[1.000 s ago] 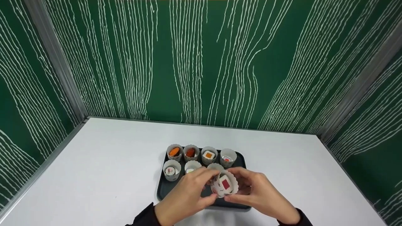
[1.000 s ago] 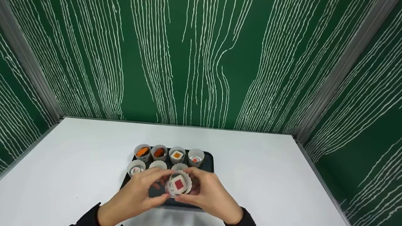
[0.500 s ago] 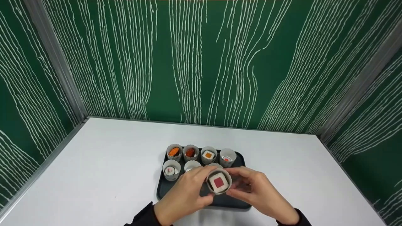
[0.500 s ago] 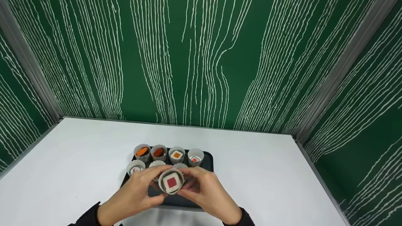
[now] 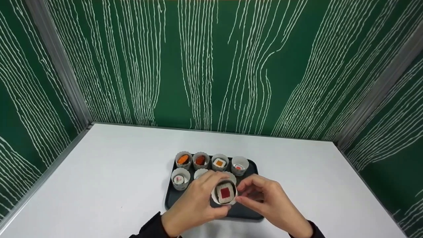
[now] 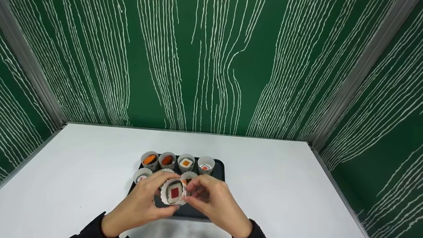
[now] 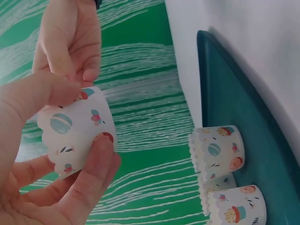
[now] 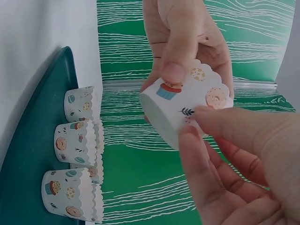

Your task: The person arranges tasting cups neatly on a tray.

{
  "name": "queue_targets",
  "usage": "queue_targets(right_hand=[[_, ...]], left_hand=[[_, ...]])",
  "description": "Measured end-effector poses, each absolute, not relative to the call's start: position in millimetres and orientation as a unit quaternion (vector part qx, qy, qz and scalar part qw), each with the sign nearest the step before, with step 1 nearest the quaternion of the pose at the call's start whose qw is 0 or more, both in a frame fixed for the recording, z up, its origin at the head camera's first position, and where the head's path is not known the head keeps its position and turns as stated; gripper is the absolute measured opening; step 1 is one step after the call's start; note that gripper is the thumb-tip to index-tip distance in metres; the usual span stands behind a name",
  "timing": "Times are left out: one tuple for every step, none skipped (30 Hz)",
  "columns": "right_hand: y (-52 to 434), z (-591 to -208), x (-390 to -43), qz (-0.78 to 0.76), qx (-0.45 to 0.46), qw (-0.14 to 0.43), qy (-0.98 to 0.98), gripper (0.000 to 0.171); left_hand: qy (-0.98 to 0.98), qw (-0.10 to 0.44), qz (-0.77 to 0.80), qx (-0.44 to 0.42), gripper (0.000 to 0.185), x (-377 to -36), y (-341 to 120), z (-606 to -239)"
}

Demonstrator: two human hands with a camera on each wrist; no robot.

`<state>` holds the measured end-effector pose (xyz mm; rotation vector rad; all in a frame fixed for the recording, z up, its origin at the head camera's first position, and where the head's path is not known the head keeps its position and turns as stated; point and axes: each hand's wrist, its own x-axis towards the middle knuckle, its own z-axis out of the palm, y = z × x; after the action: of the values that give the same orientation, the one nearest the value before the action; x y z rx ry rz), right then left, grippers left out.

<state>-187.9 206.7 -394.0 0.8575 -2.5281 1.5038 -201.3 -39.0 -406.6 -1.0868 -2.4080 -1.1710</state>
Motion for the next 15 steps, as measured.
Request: queue_targets(right_hand=[[206.4,-393.9,-187.5,0.488,0.280,0.045,-0.825,0.015],[206.1,-393.9,-187.1,0.487,0.282,0.051,-0.825,0.015],[205.7,-394.0,-186.8,0.484,0.285,0.057,-0.825,0.014],[205.3,-394.2,-186.4,0.484,0.288,0.062,-0.824,0.013],[204.9,-394.4,-186.0,0.484,0.292,0.064,-0.823,0.012],[204.7,-394.8,-185.8,0.484,0.297,0.067,-0.820,0.010],[204.5,-395.2,-185.6,0.485,0.302,0.068,-0.818,0.009],[204.4,-395.5,-185.3,0.485,0.307,0.069,-0.816,0.008],[204.4,-395.9,-185.2,0.485,0.313,0.070,-0.814,0.007],[204.6,-396.1,-185.3,0.485,0.318,0.070,-0.811,0.007],[205.0,-396.1,-185.5,0.483,0.323,0.070,-0.811,0.006],[205.5,-396.1,-185.7,0.480,0.327,0.069,-0.811,0.006],[206.2,-395.9,-185.9,0.476,0.330,0.065,-0.812,0.005],[207.1,-395.6,-186.1,0.473,0.334,0.059,-0.813,0.005],[207.9,-395.2,-186.4,0.469,0.339,0.054,-0.814,0.004]], left_hand=[[-0.826,0.128,-0.403,-0.372,0.062,-201.0,-38.8,-406.6],[-0.826,0.127,-0.405,-0.372,0.061,-200.8,-38.6,-406.5],[-0.825,0.127,-0.407,-0.371,0.061,-200.5,-38.6,-406.3],[-0.825,0.129,-0.408,-0.370,0.061,-200.2,-38.3,-406.4],[-0.824,0.131,-0.408,-0.369,0.060,-199.7,-38.2,-406.4],[-0.824,0.133,-0.408,-0.370,0.059,-199.5,-38.0,-406.6],[-0.823,0.136,-0.409,-0.371,0.059,-199.2,-37.8,-406.8],[-0.822,0.139,-0.408,-0.372,0.059,-199.0,-37.6,-407.1],[-0.821,0.142,-0.408,-0.374,0.058,-198.8,-37.4,-407.6],[-0.819,0.145,-0.408,-0.376,0.058,-198.8,-37.1,-407.9],[-0.818,0.145,-0.409,-0.378,0.058,-198.8,-37.1,-408.1],[-0.817,0.144,-0.410,-0.379,0.057,-198.8,-37.0,-408.2],[-0.816,0.142,-0.411,-0.381,0.056,-198.9,-36.9,-408.2],[-0.816,0.140,-0.410,-0.383,0.055,-198.9,-36.9,-408.1],[-0.815,0.138,-0.410,-0.385,0.054,-199.0,-36.8,-408.0]])
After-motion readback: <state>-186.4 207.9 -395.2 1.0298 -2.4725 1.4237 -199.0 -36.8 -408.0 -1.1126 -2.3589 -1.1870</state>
